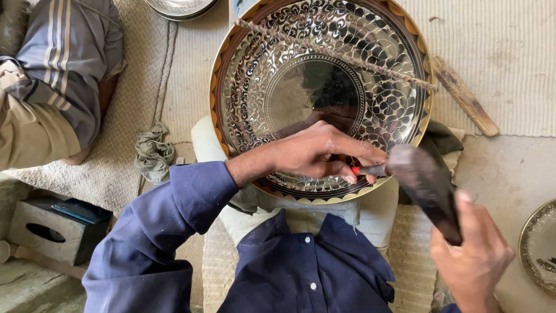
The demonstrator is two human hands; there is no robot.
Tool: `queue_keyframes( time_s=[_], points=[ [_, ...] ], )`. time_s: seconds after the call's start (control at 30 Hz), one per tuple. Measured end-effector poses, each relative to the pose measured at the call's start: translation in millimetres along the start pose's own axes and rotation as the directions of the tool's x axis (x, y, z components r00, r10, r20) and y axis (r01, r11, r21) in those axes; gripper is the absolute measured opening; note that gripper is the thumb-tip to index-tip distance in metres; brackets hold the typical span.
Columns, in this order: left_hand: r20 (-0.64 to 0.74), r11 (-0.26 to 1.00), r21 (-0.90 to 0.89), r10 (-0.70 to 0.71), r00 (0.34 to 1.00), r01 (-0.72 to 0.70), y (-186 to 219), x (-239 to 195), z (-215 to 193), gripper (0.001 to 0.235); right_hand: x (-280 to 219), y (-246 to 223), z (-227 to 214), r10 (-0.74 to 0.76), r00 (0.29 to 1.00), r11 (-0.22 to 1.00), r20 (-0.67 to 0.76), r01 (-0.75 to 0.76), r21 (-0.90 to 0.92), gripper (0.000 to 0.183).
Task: The person uses a small metal punch and a wooden mallet to hammer decorative indentations into a large silver-colored metal plate. The plate is held steady on the lap while the person repeatedly strikes the punch to create a patterned surface.
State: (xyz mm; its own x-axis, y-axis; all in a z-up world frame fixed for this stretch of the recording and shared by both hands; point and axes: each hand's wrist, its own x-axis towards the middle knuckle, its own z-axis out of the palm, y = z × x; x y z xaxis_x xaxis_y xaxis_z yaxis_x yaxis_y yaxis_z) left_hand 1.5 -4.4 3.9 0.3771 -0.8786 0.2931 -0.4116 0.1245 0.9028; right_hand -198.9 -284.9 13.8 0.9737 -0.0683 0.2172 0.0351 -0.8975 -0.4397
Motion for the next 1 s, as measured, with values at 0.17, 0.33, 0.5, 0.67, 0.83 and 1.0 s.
queue_keyframes(
  time_s=[0.17,0.33,0.5,0.67,0.83,1.0],
  points=[
    [0.005,0.999,0.036,0.01,1.0,-0.01,-4.0,-0.9,1.1,0.064,2.1,8.3,-2.6,-0.132,0.991,0.963,0.019,0.133,-0.236,0.073],
    [0.021,1.0,0.008,0.012,1.0,-0.012,-3.3,-3.4,-1.3,0.063,6.7,12.4,-6.3,0.012,1.0,1.0,0.029,-0.011,-0.029,0.073],
    [0.05,0.998,-0.06,-0.022,0.999,0.025,-1.4,-3.6,-2.6,0.062,7.9,19.7,-11.8,0.051,0.997,0.992,0.052,-0.056,0.111,0.08],
    [0.034,1.0,-0.001,0.012,0.999,-0.012,-1.9,-2.7,-3.7,0.064,7.5,31.6,-13.7,0.121,0.989,0.955,0.082,-0.138,0.262,0.085],
    [0.026,0.998,0.042,0.04,0.999,-0.041,-4.7,-2.6,-4.6,0.066,9.9,36.5,-17.9,-0.089,0.995,0.993,0.046,0.085,0.076,0.078],
    [0.025,0.998,0.031,0.048,0.999,-0.048,-5.9,-3.8,-2.9,0.067,12.6,31.2,-25.1,0.032,0.995,0.996,0.097,-0.024,-0.084,0.071]
  ],
)
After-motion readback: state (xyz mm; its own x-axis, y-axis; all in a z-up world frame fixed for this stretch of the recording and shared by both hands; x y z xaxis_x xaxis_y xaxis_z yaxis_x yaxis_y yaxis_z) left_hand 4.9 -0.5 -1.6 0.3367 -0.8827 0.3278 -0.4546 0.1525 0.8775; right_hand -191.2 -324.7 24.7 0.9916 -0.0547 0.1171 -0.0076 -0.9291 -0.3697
